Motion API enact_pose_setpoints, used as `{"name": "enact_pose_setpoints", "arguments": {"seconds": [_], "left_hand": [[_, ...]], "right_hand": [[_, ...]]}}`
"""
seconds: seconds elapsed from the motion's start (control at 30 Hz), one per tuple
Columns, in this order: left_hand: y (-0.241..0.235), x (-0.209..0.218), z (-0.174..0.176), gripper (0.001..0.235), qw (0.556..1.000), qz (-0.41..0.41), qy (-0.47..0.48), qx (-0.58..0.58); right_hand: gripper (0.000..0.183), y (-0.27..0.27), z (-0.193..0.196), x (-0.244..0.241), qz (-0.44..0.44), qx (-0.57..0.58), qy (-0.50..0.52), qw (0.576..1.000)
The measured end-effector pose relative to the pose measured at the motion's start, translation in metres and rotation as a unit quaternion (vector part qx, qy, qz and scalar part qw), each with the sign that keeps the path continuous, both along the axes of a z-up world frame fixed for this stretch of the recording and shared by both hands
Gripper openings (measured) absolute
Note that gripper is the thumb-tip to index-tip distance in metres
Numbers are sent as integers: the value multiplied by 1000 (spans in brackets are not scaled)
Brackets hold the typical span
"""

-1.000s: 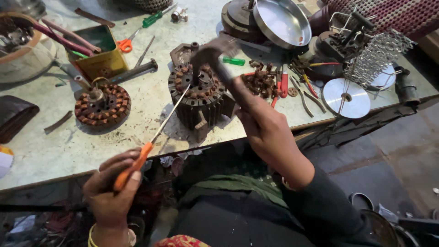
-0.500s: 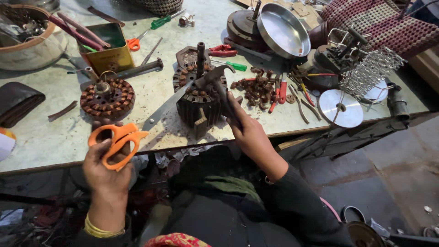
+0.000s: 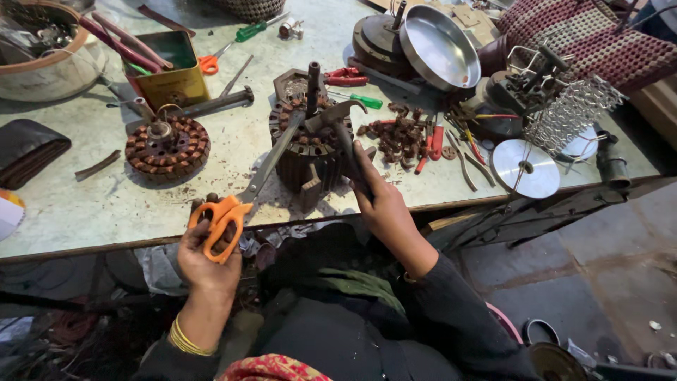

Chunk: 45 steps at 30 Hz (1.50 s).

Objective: The person uses a screwdriver and pliers to remove copper windings from a motor stator. They repeatedly pry and pull the windings out of the slots, then use scissors to cut remaining wire ends.

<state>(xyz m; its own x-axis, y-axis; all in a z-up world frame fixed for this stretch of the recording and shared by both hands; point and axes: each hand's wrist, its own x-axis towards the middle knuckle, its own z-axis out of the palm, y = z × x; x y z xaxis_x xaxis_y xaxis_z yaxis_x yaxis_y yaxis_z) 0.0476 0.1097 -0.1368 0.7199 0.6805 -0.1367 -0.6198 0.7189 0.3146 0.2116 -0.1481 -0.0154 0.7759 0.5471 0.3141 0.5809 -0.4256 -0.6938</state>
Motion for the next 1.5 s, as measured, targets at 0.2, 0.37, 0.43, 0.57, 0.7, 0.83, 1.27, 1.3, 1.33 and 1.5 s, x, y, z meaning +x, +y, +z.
{"name": "enact_pose_setpoints", "arguments": {"seconds": [0.2,0.37,0.43,0.57,0.7,0.83,1.27,1.3,1.33,1.5], "left_hand": [[10,-11,44,46,993,45,-101,36],[10,-40,79,49,982,84,-115,122],[4,-49,86,50,971,87,-90,203],[-2,-62,82,46,931,133,9,340],[-5,-39,78,43,930,127,8,346],[-24,-11,78,41,927,99,-10,361],[-46,-23,98,34,906,105,15,410],[-43,-24,100,34,904,108,15,412],[-42,-24,101,34,904,108,14,414],[-32,-21,113,32,905,106,11,412]], "right_hand": [[75,1,-1,3,11,12,-44,999],[67,-4,4,2,52,88,-54,993],[66,-13,3,-7,8,90,-29,995],[72,-39,-12,-22,-64,107,9,992],[68,-74,-28,-35,-37,178,46,982],[45,-95,-43,-51,12,223,-64,973],[41,-141,-100,-79,-81,244,245,935],[41,-142,-103,-80,-81,233,241,939],[41,-142,-105,-81,-81,223,237,942],[42,-140,-111,-87,-74,230,306,921]]}}
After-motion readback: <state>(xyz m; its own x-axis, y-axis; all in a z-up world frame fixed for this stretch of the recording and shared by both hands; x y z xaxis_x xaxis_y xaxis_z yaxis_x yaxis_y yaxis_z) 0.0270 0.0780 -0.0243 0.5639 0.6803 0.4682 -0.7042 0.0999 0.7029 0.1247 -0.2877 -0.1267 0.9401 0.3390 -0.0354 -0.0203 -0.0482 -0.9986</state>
